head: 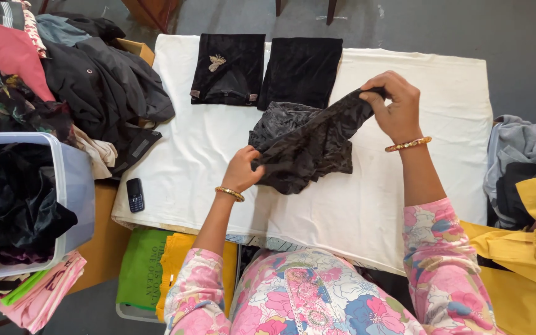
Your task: The person folds a black velvet skirt with a gold emblem on a white table, then folds a second dark brown velvet skirt. The person places the folded skirts on the table and reaches into a plastic bin to retrieve more items.
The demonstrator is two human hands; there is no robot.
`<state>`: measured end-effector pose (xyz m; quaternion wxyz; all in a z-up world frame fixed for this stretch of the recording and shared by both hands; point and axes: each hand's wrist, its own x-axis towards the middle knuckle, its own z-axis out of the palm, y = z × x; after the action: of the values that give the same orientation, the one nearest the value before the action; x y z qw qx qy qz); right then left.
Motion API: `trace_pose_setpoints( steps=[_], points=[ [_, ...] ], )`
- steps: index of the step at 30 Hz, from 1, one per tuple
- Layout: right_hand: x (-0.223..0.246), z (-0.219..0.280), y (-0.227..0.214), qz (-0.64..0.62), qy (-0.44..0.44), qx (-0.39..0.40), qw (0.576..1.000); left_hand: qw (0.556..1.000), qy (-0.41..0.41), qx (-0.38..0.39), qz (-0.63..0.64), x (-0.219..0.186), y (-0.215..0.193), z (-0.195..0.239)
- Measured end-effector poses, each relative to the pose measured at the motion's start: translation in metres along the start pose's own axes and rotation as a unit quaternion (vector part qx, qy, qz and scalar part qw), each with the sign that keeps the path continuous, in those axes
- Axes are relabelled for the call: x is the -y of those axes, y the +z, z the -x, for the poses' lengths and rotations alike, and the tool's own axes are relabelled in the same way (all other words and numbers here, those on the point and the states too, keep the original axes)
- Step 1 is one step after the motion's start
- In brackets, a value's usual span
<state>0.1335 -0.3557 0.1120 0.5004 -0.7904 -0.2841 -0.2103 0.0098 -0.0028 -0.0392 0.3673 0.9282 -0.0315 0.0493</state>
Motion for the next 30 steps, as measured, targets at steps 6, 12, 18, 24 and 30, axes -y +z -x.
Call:
trace_pose_setpoints(
  steps=[6,12,18,24,30],
  points=[
    [0.053,-0.008,0.008,0.014,-0.079,0.038,0.996,0.998,-0.027,0.011,-0.053,-0.039,0.035,-0.005],
    [0.078,-0.016,0.010,0.029,-0.092,0.050,0.994,0.992,-0.055,-0.064,-0.097,-0.043,0.070,-0.005],
    [0.079,-0.019,0.002,0.056,-0.089,0.038,0.994,0.985,0.035,-0.134,-0.101,-0.022,0.067,-0.007],
    [0.035,-0.016,-0.024,0.014,0.017,0.056,0.998,0.975,0.131,-0.162,0.077,0.004,-0.036,-0.011],
    [0.019,-0.024,-0.016,0.023,0.045,0.088,0.995,0.998,0.054,-0.003,-0.019,-0.021,-0.099,-0.050]
  ],
)
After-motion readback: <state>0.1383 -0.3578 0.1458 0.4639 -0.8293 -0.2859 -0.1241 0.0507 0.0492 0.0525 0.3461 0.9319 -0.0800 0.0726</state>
